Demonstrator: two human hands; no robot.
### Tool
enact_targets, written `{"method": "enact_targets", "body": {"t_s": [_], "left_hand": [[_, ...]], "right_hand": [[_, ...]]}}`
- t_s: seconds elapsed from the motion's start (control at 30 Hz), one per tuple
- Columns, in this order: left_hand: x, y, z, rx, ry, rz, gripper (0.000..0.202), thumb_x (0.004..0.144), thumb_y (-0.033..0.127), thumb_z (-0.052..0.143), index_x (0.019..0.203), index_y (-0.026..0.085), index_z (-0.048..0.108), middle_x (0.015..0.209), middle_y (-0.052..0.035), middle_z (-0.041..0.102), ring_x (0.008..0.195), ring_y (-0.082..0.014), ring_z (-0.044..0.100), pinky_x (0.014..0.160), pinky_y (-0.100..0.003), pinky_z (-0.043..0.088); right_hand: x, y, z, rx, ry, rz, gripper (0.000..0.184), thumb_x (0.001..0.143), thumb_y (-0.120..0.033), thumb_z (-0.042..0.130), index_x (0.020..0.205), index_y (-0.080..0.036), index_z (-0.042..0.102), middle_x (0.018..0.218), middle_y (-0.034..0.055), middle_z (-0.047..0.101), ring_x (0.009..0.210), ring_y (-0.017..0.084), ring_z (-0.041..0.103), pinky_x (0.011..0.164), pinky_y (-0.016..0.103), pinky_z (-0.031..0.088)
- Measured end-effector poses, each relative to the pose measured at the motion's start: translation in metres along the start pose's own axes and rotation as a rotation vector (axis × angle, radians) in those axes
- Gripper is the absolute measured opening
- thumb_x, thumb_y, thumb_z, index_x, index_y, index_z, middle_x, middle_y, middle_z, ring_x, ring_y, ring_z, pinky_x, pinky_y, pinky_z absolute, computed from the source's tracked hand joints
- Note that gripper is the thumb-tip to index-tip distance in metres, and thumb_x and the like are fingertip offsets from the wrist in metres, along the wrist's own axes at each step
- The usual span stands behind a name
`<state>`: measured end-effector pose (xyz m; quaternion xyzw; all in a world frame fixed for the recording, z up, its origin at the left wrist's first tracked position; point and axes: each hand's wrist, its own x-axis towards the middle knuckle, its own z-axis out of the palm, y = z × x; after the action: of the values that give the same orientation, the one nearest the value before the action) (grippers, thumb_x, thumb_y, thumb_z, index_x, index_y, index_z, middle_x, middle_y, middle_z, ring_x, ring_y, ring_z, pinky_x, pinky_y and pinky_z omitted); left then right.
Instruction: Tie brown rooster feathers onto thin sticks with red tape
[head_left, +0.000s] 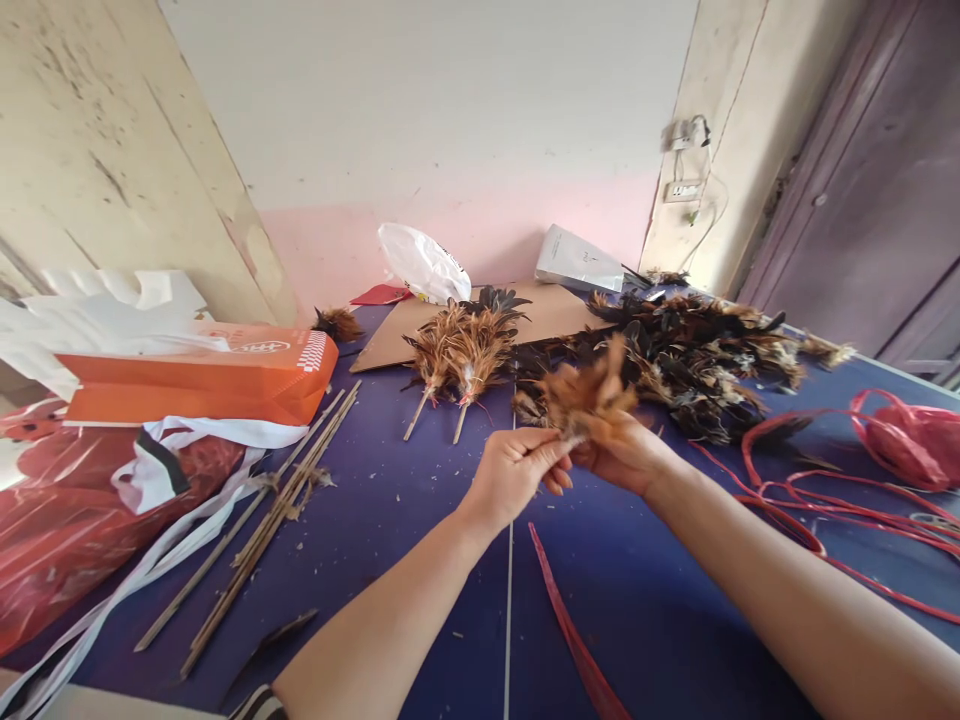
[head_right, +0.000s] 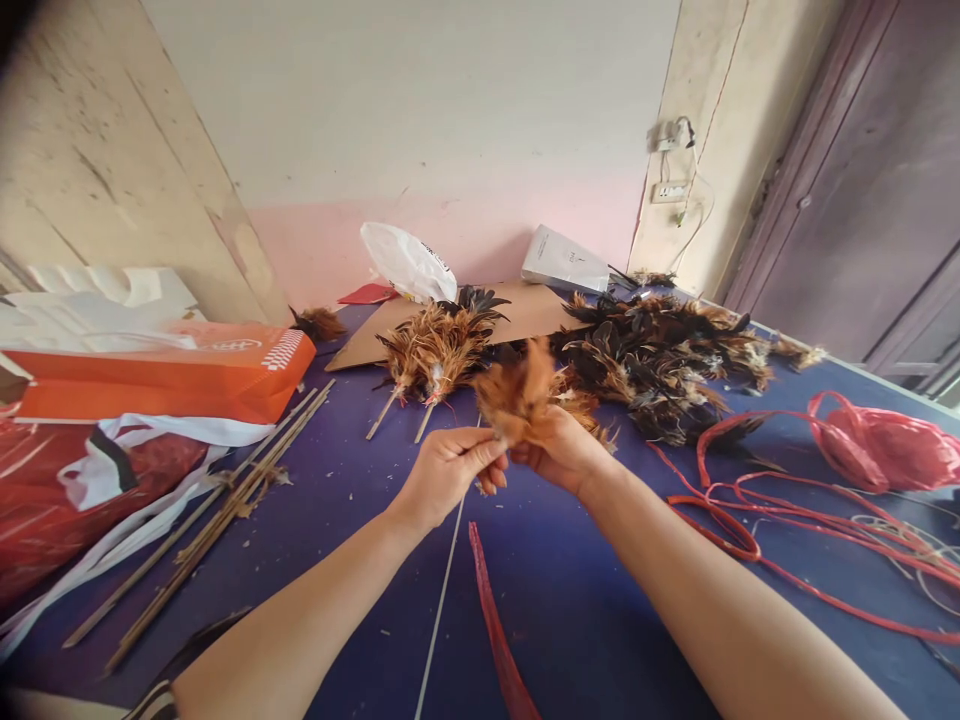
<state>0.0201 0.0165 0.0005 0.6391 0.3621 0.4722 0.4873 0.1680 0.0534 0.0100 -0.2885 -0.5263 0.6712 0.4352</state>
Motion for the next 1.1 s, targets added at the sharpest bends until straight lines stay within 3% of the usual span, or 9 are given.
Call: {"method": "enact_targets", "body": {"t_s": [0.1, 0.17, 0.43, 0.67, 0.87, 1.1], "left_hand": [[0.007, -0.006, -0.003, -0.166, 0.206, -0.059, 0.024, 0.070, 0.036, 0.059, 0.064, 0.013, 0.062, 0.055, -0.0002, 0.057, 0.047, -0.0095, 0.053, 0.046, -0.022, 0.042], [0.010, -0.010, -0.003, -0.233, 0.267, -0.103, 0.022, 0.068, 0.034, 0.061, 0.065, 0.012, 0.062, 0.056, -0.0005, 0.058, 0.047, -0.0087, 0.052, 0.046, -0.021, 0.042], [0.012, -0.026, -0.002, -0.260, 0.317, -0.206, 0.020, 0.064, 0.030, 0.063, 0.062, 0.010, 0.063, 0.050, -0.0005, 0.056, 0.042, -0.0066, 0.048, 0.042, -0.018, 0.036], [0.013, -0.031, -0.001, -0.210, 0.345, -0.227, 0.021, 0.065, 0.031, 0.063, 0.059, 0.011, 0.062, 0.050, -0.0004, 0.056, 0.041, -0.0069, 0.048, 0.042, -0.019, 0.038], [0.012, -0.030, 0.001, -0.098, 0.286, -0.249, 0.023, 0.067, 0.033, 0.062, 0.059, 0.011, 0.062, 0.050, -0.0005, 0.055, 0.040, -0.0089, 0.050, 0.039, -0.021, 0.041], [0.013, -0.024, -0.015, -0.129, 0.025, -0.401, 0.030, 0.062, 0.038, 0.068, 0.073, 0.010, 0.064, 0.067, -0.0053, 0.063, 0.050, -0.0087, 0.056, 0.046, -0.019, 0.044]], "right_hand": [[0.005, 0.010, 0.014, 0.275, 0.106, 0.038, 0.018, 0.067, -0.025, 0.060, 0.057, -0.018, 0.046, 0.049, -0.0042, 0.044, 0.044, 0.008, 0.040, 0.049, 0.023, 0.037], [0.005, 0.015, 0.022, 0.365, 0.125, 0.085, 0.020, 0.071, -0.025, 0.057, 0.057, -0.018, 0.044, 0.047, -0.0045, 0.040, 0.045, 0.009, 0.039, 0.053, 0.025, 0.039], [0.006, 0.038, 0.030, 0.505, 0.175, 0.129, 0.021, 0.075, -0.019, 0.051, 0.055, -0.018, 0.043, 0.045, -0.0043, 0.036, 0.043, 0.008, 0.032, 0.051, 0.024, 0.038], [0.008, 0.042, 0.026, 0.437, 0.230, 0.124, 0.025, 0.068, -0.023, 0.060, 0.052, -0.017, 0.042, 0.044, -0.0049, 0.038, 0.041, 0.007, 0.033, 0.048, 0.024, 0.037], [0.005, 0.038, 0.024, 0.205, 0.356, 0.032, 0.028, 0.057, -0.026, 0.070, 0.059, -0.017, 0.044, 0.041, -0.0088, 0.039, 0.039, 0.005, 0.036, 0.040, 0.020, 0.028], [0.009, 0.040, 0.015, 0.127, 0.404, 0.048, 0.030, 0.054, -0.026, 0.070, 0.059, -0.017, 0.042, 0.038, -0.0107, 0.038, 0.035, 0.003, 0.030, 0.037, 0.019, 0.022]]}}
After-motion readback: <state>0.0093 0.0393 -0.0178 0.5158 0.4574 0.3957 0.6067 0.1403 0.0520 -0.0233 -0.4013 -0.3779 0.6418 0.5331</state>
